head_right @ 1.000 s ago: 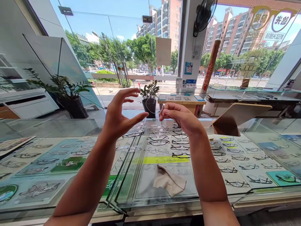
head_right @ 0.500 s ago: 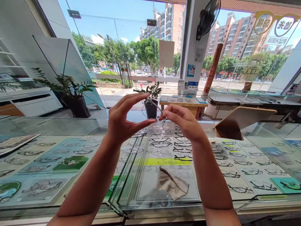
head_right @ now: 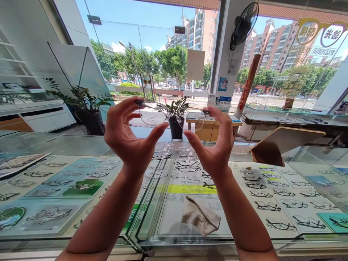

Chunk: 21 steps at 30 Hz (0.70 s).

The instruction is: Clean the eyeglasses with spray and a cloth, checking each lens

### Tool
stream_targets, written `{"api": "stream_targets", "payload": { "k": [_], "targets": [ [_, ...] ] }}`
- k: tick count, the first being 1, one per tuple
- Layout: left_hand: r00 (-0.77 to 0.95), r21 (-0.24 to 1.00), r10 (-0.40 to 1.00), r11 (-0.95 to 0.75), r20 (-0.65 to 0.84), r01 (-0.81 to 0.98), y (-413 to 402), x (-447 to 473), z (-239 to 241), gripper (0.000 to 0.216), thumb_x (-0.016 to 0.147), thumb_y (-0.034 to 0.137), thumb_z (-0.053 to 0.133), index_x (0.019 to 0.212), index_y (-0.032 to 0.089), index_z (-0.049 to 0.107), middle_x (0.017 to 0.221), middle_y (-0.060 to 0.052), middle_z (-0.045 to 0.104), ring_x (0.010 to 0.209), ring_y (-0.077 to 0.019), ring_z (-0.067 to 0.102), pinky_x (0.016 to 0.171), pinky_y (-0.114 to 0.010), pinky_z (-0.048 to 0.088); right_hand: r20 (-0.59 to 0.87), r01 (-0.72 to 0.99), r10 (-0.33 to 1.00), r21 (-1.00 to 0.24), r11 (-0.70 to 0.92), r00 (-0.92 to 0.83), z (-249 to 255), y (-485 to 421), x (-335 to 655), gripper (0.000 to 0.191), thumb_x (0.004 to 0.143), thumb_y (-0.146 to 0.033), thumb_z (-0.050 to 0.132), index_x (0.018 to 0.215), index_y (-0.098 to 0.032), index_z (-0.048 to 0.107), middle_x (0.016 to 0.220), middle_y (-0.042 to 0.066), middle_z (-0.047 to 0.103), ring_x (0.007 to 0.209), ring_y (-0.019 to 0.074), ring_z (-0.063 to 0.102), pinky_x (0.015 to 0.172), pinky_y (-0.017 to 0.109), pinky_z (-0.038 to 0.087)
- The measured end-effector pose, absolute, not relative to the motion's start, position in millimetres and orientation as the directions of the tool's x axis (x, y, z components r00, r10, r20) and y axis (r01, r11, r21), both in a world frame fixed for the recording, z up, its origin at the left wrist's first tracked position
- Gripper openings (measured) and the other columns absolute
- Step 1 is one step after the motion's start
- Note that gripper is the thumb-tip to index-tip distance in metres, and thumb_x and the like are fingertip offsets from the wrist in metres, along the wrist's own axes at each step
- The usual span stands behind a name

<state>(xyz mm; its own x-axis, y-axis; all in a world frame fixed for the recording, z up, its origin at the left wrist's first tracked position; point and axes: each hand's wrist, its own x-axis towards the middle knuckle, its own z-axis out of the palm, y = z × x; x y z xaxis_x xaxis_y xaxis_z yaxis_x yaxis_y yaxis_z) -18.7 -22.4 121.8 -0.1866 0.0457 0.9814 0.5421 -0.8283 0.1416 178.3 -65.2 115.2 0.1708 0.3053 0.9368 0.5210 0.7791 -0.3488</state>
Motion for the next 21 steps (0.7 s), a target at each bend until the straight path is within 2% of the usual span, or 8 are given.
{"api": "stream_targets", "payload": {
  "k": [3, 10, 17, 21],
  "targets": [
    [-0.201, 0.174, 0.079, -0.84, 0.976, 0.515, -22.2, -17.2, 121.9, 0.069, 0.084, 0.057, 0.085, 0.141, 0.031, 0.057, 0.136, -0.009, 0.066, 0.121, -0.0293, 0.068, 0.096, -0.045, 0.058, 0.933, 0.524, 0.292, -0.359, 0.772, 0.209, 114.9, -66.7, 176.0, 0.066, 0.09, -0.043, 0.079, 0.149, -0.034, 0.052, 0.15, 0.011, 0.059, 0.146, 0.0361, 0.054, 0.112, 0.053, 0.055],
    [-0.138, 0.175, 0.119, -0.829, 0.983, 0.532, -21.0, -17.1, 125.9, 0.062, 0.086, 0.057, 0.082, 0.137, 0.027, 0.062, 0.129, -0.009, 0.069, 0.113, -0.0256, 0.071, 0.09, -0.039, 0.06, 0.883, 0.456, 0.425, -0.468, 0.757, 0.2, 115.2, -67.1, 181.0, 0.07, 0.091, -0.042, 0.078, 0.155, -0.036, 0.049, 0.158, 0.01, 0.056, 0.152, 0.0393, 0.047, 0.109, 0.057, 0.057],
    [-0.121, 0.183, 0.14, -0.836, 0.983, 0.518, -21.0, -16.6, 127.5, 0.057, 0.09, 0.054, 0.08, 0.139, 0.028, 0.066, 0.129, -0.009, 0.068, 0.109, -0.0239, 0.071, 0.087, -0.037, 0.06, 0.925, 0.575, 0.283, -0.38, 0.724, 0.254, 118.6, -62.4, 182.3, 0.056, 0.094, -0.043, 0.076, 0.147, -0.036, 0.06, 0.148, 0.009, 0.064, 0.141, 0.0362, 0.059, 0.108, 0.056, 0.058],
    [-0.11, 0.194, 0.16, -0.853, 0.981, 0.484, -18.8, -16.3, 127.5, 0.054, 0.092, 0.054, 0.078, 0.138, 0.028, 0.067, 0.129, -0.009, 0.068, 0.11, -0.0237, 0.071, 0.087, -0.037, 0.06, 0.925, 0.604, 0.276, -0.379, 0.701, 0.26, 119.5, -60.9, 182.5, 0.055, 0.095, -0.044, 0.073, 0.148, -0.036, 0.061, 0.144, 0.01, 0.067, 0.141, 0.0368, 0.059, 0.109, 0.058, 0.057]
  ]
}}
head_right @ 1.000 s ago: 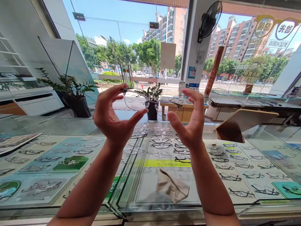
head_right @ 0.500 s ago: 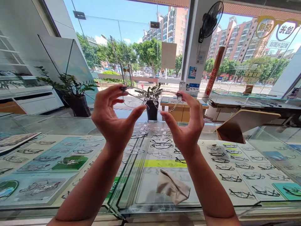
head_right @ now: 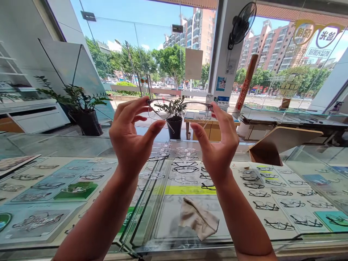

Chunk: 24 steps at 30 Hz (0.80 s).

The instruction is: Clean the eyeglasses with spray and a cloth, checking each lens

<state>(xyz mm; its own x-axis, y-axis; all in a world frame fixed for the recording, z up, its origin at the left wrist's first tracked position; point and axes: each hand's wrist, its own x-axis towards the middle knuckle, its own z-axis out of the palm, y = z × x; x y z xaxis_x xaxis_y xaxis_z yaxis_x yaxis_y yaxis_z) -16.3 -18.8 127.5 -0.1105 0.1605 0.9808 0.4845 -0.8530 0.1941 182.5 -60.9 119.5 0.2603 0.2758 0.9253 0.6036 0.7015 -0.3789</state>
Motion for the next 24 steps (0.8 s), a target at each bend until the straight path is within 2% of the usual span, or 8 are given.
{"api": "stream_targets", "payload": {
  "k": [4, 9, 15, 24],
  "targets": [
    [-0.105, 0.215, 0.187, -0.852, 0.977, 0.478, -19, -16, 128, 0.053, 0.093, 0.054, 0.077, 0.138, 0.029, 0.067, 0.128, -0.008, 0.069, 0.109, -0.0229, 0.07, 0.086, -0.036, 0.06, 0.911, 0.55, 0.307, -0.411, 0.727, 0.275, 121, -62, 184, 0.053, 0.095, -0.045, 0.074, 0.146, -0.035, 0.062, 0.144, 0.01, 0.066, 0.14, 0.0369, 0.059, 0.113, 0.06, 0.054],
    [-0.151, 0.256, 0.21, -0.863, 0.966, 0.436, -19, -14, 128, 0.051, 0.09, 0.051, 0.081, 0.134, 0.028, 0.07, 0.124, -0.008, 0.071, 0.106, -0.0216, 0.071, 0.085, -0.035, 0.059, 0.909, 0.532, 0.325, -0.416, 0.737, 0.26, 120, -62, 186, 0.05, 0.096, -0.044, 0.074, 0.144, -0.036, 0.065, 0.142, 0.009, 0.068, 0.134, 0.0347, 0.063, 0.111, 0.057, 0.056],
    [-0.176, 0.3, 0.251, -0.882, 0.952, 0.365, -15, -15, 126, 0.05, 0.087, 0.049, 0.085, 0.132, 0.03, 0.071, 0.124, -0.007, 0.074, 0.108, -0.0229, 0.073, 0.085, -0.035, 0.06, 0.961, 0.621, 0.154, -0.266, 0.737, 0.228, 115, -48, 189, 0.05, 0.095, -0.044, 0.076, 0.142, -0.034, 0.066, 0.131, 0.007, 0.073, 0.116, 0.0284, 0.071, 0.106, 0.055, 0.058],
    [-0.162, 0.341, 0.304, -0.888, 0.939, 0.309, -13, -15, 125, 0.049, 0.085, 0.048, 0.087, 0.129, 0.03, 0.073, 0.123, -0.007, 0.075, 0.109, -0.0232, 0.075, 0.087, -0.036, 0.061, 0.983, 0.712, 0.068, -0.172, 0.681, 0.173, 115, -46, 194, 0.052, 0.098, -0.047, 0.071, 0.146, -0.031, 0.062, 0.127, 0.01, 0.072, 0.115, 0.0317, 0.071, 0.102, 0.059, 0.059]
  ]
}}
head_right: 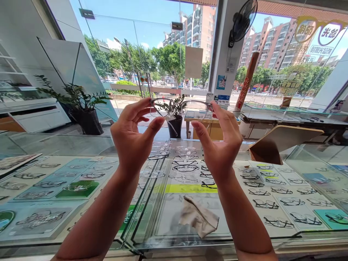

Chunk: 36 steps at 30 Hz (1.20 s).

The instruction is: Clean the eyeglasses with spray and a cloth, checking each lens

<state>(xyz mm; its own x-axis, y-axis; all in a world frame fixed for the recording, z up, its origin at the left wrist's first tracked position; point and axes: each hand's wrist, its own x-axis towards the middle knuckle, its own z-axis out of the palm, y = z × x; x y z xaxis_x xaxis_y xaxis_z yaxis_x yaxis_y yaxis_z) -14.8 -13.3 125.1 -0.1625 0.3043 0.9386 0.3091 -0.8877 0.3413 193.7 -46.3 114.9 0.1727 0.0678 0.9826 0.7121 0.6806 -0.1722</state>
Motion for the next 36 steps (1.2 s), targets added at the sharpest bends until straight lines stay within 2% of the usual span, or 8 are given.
{"api": "stream_targets", "payload": {
  "k": [11, 17, 23, 27, 36],
  "targets": [
    [-0.137, 0.359, 0.332, -0.886, 0.933, 0.294, -11, -14, 125, 0.05, 0.086, 0.048, 0.086, 0.128, 0.027, 0.073, 0.119, -0.008, 0.076, 0.107, -0.0236, 0.075, 0.086, -0.035, 0.061, 0.978, 0.731, 0.067, -0.193, 0.654, 0.198, 117, -51, 193, 0.051, 0.097, -0.051, 0.071, 0.144, -0.031, 0.065, 0.124, 0.01, 0.073, 0.114, 0.0327, 0.071, 0.104, 0.062, 0.059],
    [-0.18, 0.355, 0.308, -0.857, 0.934, 0.374, -14, -14, 125, 0.049, 0.085, 0.052, 0.086, 0.124, 0.027, 0.072, 0.115, -0.006, 0.075, 0.101, -0.0219, 0.074, 0.082, -0.036, 0.06, 0.954, 0.645, 0.179, -0.294, 0.706, 0.24, 118, -49, 192, 0.048, 0.095, -0.05, 0.072, 0.14, -0.033, 0.067, 0.128, 0.008, 0.073, 0.116, 0.0314, 0.071, 0.105, 0.061, 0.058],
    [-0.211, 0.27, 0.186, -0.82, 0.959, 0.505, -17, -15, 125, 0.053, 0.082, 0.054, 0.087, 0.123, 0.026, 0.069, 0.115, -0.006, 0.072, 0.1, -0.0222, 0.071, 0.082, -0.037, 0.057, 0.923, 0.557, 0.31, -0.384, 0.737, 0.227, 118, -43, 193, 0.044, 0.094, -0.048, 0.073, 0.133, -0.028, 0.073, 0.123, 0.008, 0.077, 0.105, 0.0264, 0.074, 0.1, 0.055, 0.06],
    [-0.202, 0.232, 0.141, -0.799, 0.969, 0.554, -20, -15, 126, 0.054, 0.083, 0.057, 0.086, 0.124, 0.026, 0.068, 0.117, -0.007, 0.07, 0.1, -0.0229, 0.068, 0.083, -0.038, 0.057, 0.899, 0.542, 0.385, -0.435, 0.719, 0.209, 118, -40, 194, 0.044, 0.093, -0.048, 0.072, 0.131, -0.026, 0.074, 0.126, 0.009, 0.078, 0.103, 0.0261, 0.075, 0.101, 0.056, 0.059],
    [-0.206, 0.244, 0.156, -0.812, 0.966, 0.531, -22, -15, 126, 0.055, 0.082, 0.057, 0.086, 0.126, 0.028, 0.069, 0.122, -0.008, 0.068, 0.104, -0.0243, 0.067, 0.087, -0.04, 0.059, 0.9, 0.563, 0.388, -0.429, 0.706, 0.199, 117, -40, 194, 0.045, 0.093, -0.048, 0.071, 0.13, -0.024, 0.073, 0.127, 0.01, 0.078, 0.102, 0.0259, 0.076, 0.102, 0.056, 0.058]
  ]
}}
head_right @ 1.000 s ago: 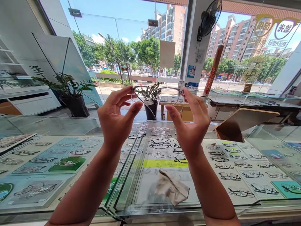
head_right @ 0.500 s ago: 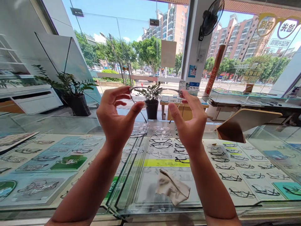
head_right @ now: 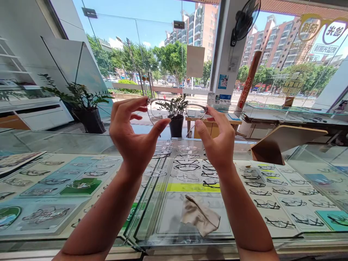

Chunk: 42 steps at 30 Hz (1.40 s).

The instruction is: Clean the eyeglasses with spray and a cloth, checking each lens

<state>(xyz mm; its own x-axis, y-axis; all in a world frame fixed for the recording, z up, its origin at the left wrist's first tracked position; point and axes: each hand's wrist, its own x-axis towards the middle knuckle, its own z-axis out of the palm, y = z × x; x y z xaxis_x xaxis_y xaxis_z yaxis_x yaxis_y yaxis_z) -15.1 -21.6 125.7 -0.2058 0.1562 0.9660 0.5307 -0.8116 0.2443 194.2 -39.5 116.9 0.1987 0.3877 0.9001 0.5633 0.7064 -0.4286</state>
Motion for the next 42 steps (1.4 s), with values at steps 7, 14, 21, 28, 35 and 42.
{"api": "stream_targets", "payload": {
  "k": [7, 14, 21, 28, 35, 42],
  "targets": [
    [-0.206, 0.28, 0.206, -0.843, 0.957, 0.459, -19, -17, 127, 0.053, 0.08, 0.055, 0.088, 0.124, 0.03, 0.07, 0.117, -0.007, 0.069, 0.105, -0.0251, 0.067, 0.085, -0.039, 0.059, 0.916, 0.579, 0.343, -0.398, 0.711, 0.207, 117, -39, 195, 0.042, 0.092, -0.047, 0.072, 0.128, -0.025, 0.072, 0.119, 0.009, 0.078, 0.098, 0.0251, 0.074, 0.096, 0.054, 0.06],
    [-0.18, 0.294, 0.238, -0.853, 0.954, 0.431, -16, -19, 128, 0.052, 0.08, 0.051, 0.09, 0.124, 0.03, 0.071, 0.115, -0.006, 0.07, 0.103, -0.0239, 0.068, 0.084, -0.039, 0.058, 0.912, 0.558, 0.346, -0.409, 0.722, 0.22, 117, -39, 194, 0.041, 0.091, -0.047, 0.072, 0.125, -0.025, 0.069, 0.117, 0.008, 0.076, 0.097, 0.0237, 0.072, 0.095, 0.05, 0.059],
    [-0.15, 0.292, 0.252, -0.858, 0.956, 0.422, -15, -20, 128, 0.053, 0.08, 0.054, 0.089, 0.125, 0.031, 0.071, 0.117, -0.006, 0.071, 0.106, -0.0245, 0.07, 0.084, -0.038, 0.06, 0.925, 0.568, 0.317, -0.378, 0.731, 0.207, 115, -36, 197, 0.043, 0.09, -0.045, 0.072, 0.127, -0.025, 0.065, 0.118, 0.008, 0.073, 0.099, 0.0236, 0.07, 0.097, 0.05, 0.059],
    [-0.13, 0.35, 0.325, -0.859, 0.937, 0.373, -9, -24, 130, 0.054, 0.079, 0.051, 0.091, 0.126, 0.031, 0.072, 0.121, -0.007, 0.074, 0.111, -0.0249, 0.073, 0.084, -0.037, 0.062, 0.956, 0.655, 0.227, -0.292, 0.697, 0.184, 115, -39, 194, 0.043, 0.092, -0.044, 0.07, 0.132, -0.028, 0.063, 0.12, 0.007, 0.07, 0.103, 0.0258, 0.069, 0.098, 0.053, 0.058],
    [-0.021, 0.462, 0.466, -0.869, 0.885, 0.177, 14, -29, 126, 0.061, 0.079, 0.052, 0.09, 0.13, 0.027, 0.071, 0.13, -0.012, 0.076, 0.118, -0.0289, 0.075, 0.086, -0.038, 0.066, 0.992, 0.733, 0.062, -0.12, 0.67, 0.106, 116, -47, 190, 0.048, 0.092, -0.043, 0.075, 0.138, -0.033, 0.062, 0.126, 0.009, 0.067, 0.117, 0.0344, 0.064, 0.101, 0.06, 0.056],
    [-0.022, 0.466, 0.467, -0.878, 0.884, 0.112, 23, -18, 118, 0.065, 0.079, 0.05, 0.09, 0.133, 0.027, 0.065, 0.138, -0.015, 0.072, 0.123, -0.0296, 0.074, 0.091, -0.038, 0.067, 1.0, 0.794, 0.015, -0.03, 0.607, 0.027, 113, -55, 184, 0.061, 0.092, -0.04, 0.077, 0.149, -0.045, 0.054, 0.133, 0.008, 0.066, 0.128, 0.0384, 0.062, 0.111, 0.06, 0.05]
  ]
}}
